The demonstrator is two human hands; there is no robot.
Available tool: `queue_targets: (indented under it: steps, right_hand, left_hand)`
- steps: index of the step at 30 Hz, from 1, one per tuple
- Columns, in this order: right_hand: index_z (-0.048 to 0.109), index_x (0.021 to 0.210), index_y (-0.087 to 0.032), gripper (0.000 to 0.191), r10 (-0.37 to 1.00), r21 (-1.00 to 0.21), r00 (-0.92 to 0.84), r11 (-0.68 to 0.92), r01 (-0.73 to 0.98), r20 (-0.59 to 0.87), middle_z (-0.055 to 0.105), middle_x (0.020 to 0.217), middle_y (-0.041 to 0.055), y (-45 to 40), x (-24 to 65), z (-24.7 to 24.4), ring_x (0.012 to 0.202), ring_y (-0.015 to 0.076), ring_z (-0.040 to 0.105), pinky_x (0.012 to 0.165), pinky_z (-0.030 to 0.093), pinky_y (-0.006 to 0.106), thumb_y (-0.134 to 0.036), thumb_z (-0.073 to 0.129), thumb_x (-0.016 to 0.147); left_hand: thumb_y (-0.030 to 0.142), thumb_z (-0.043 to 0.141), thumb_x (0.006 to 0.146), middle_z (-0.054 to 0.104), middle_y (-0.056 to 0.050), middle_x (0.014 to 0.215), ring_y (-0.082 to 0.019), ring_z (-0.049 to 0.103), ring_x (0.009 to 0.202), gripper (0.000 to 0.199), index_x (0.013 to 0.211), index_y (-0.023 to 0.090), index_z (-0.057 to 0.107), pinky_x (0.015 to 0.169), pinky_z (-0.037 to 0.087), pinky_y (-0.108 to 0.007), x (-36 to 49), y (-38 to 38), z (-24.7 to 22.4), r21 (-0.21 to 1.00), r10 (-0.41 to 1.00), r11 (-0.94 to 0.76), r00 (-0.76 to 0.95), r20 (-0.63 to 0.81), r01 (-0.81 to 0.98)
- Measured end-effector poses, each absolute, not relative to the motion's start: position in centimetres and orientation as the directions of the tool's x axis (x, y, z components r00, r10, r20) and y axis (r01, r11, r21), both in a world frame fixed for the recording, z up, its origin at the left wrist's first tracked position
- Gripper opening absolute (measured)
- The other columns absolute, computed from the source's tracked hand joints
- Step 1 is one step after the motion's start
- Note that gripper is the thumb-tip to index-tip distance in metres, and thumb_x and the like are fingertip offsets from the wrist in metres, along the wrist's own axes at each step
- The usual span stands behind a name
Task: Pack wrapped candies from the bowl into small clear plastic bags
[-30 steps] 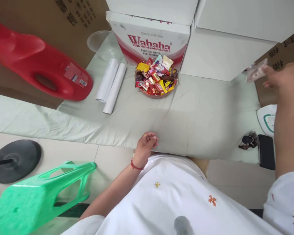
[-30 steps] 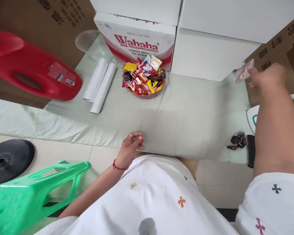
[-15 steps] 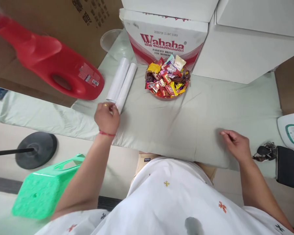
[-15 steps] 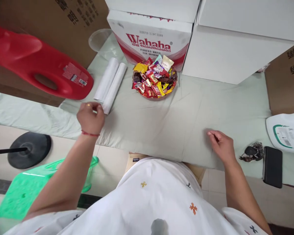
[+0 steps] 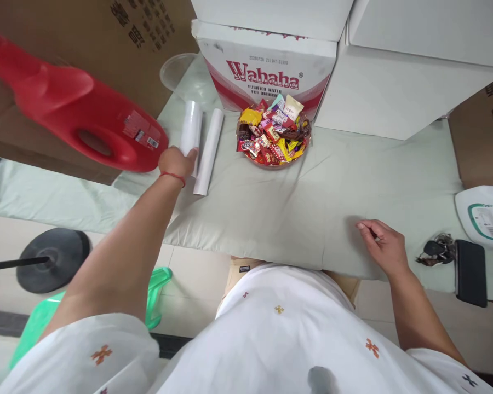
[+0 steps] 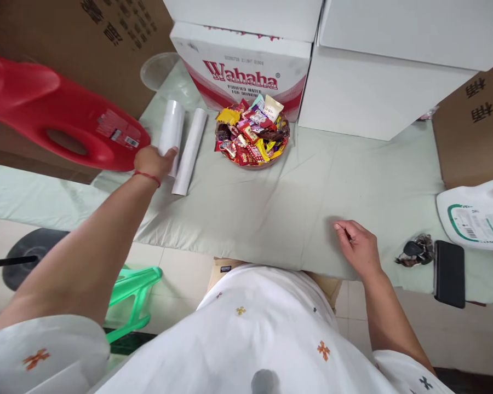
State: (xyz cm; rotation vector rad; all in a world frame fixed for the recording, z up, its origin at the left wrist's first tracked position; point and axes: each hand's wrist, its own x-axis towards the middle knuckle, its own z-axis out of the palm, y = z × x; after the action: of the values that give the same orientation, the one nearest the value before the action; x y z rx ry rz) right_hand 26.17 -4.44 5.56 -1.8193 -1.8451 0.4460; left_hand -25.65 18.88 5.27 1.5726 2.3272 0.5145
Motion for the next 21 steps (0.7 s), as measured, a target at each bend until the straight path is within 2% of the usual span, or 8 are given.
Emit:
queue_targets:
  steps: [2,5,6,8,10,12,16,21]
  right_hand:
    - [0.075,0.092,-0.024,0.028,0.989,-0.601,0.043,0.05,0.798,0.141,0.077,0.088,0.0065,-4.5,25.3,6.1,0.075,0.0209,0.069,0.071,0.054,0.034,-0.045,0.058,0.098]
    - [0.076,0.096,-0.023,0.03,0.989,-0.781,0.146,-0.063,0.621,0.036,0.074,0.076,0.0039,-4.2,22.9,6.9,0.059,0.0167,0.062,0.058,0.05,0.031,-0.049,0.061,0.097]
    - [0.076,0.099,-0.023,0.032,0.988,-0.847,0.15,-0.113,0.519,-0.04,0.072,0.072,0.0027,-3.8,21.6,7.2,0.055,0.0153,0.058,0.055,0.049,0.03,-0.051,0.062,0.097]
    - [0.074,0.109,-0.023,0.039,0.983,-0.935,0.031,-0.18,0.304,-0.179,0.073,0.079,0.0034,-2.8,18.4,7.6,0.06,0.0156,0.062,0.057,0.053,0.03,-0.058,0.064,0.094]
    - [0.065,0.129,-0.025,0.059,0.964,-0.975,-0.174,-0.18,0.127,-0.201,0.075,0.111,0.0096,-1.4,14.5,8.2,0.094,0.0225,0.072,0.075,0.06,0.034,-0.067,0.068,0.088]
    - [0.05,0.144,-0.024,0.083,0.946,-0.983,-0.276,-0.182,-0.013,-0.171,0.067,0.134,0.0138,0.0,10.5,8.6,0.121,0.0286,0.066,0.092,0.059,0.041,-0.079,0.063,0.084]
    - [0.049,0.134,-0.023,0.085,0.947,-0.961,-0.185,-0.274,-0.042,-0.261,0.069,0.121,0.011,1.7,5.3,8.9,0.109,0.0298,0.067,0.088,0.06,0.044,-0.074,0.077,0.073]
    - [0.054,0.115,-0.024,0.07,0.916,-0.901,-0.129,-0.399,-0.169,-0.381,0.071,0.107,0.0059,1.2,6.0,8.7,0.096,0.0252,0.067,0.08,0.059,0.04,-0.059,0.089,0.065]
  left_hand:
    - [0.048,0.059,0.099,0.071,-0.016,0.108,-0.035,0.064,0.121,0.039,0.084,0.013,0.047,0.111,0.046,-0.054,-24.7,16.2,6.9,0.406,0.879,0.451,-0.474,-0.048,0.795]
    - [0.058,0.044,0.104,0.072,-0.008,0.092,-0.023,0.072,0.092,0.044,0.103,0.014,0.049,0.089,0.058,-0.041,-21.7,9.3,9.5,0.752,0.913,0.271,-0.408,-0.003,0.601]
    - [0.066,0.04,0.102,0.073,-0.006,0.088,-0.022,0.072,0.082,0.051,0.109,0.017,0.048,0.079,0.059,-0.038,-20.2,6.7,10.0,0.865,0.938,0.23,-0.339,-0.075,0.446]
    - [0.077,0.046,0.094,0.073,-0.005,0.085,-0.021,0.07,0.071,0.056,0.106,0.023,0.05,0.064,0.056,-0.034,-17.0,1.5,10.4,0.955,0.967,0.227,-0.162,-0.198,0.19]
    - [0.078,0.049,0.091,0.072,-0.006,0.085,-0.022,0.069,0.068,0.055,0.103,0.025,0.051,0.056,0.053,-0.034,-13.7,-2.5,9.7,0.957,0.959,0.282,-0.025,-0.281,0.064]
    - [0.074,0.052,0.092,0.072,-0.008,0.091,-0.022,0.067,0.071,0.052,0.108,0.025,0.052,0.057,0.051,-0.034,-10.8,-5.1,8.7,0.941,0.945,0.32,0.035,-0.325,0.107]
    - [0.067,0.058,0.093,0.067,-0.013,0.108,-0.026,0.066,0.093,0.05,0.112,0.02,0.056,0.079,0.053,-0.038,-8.0,-6.8,7.2,0.937,0.985,0.161,0.006,-0.171,0.312]
    - [0.068,0.055,0.095,0.069,-0.01,0.098,-0.021,0.064,0.076,0.053,0.116,0.019,0.053,0.065,0.049,-0.033,-8.6,-7.1,7.0,0.942,0.926,0.313,0.181,-0.331,0.12]
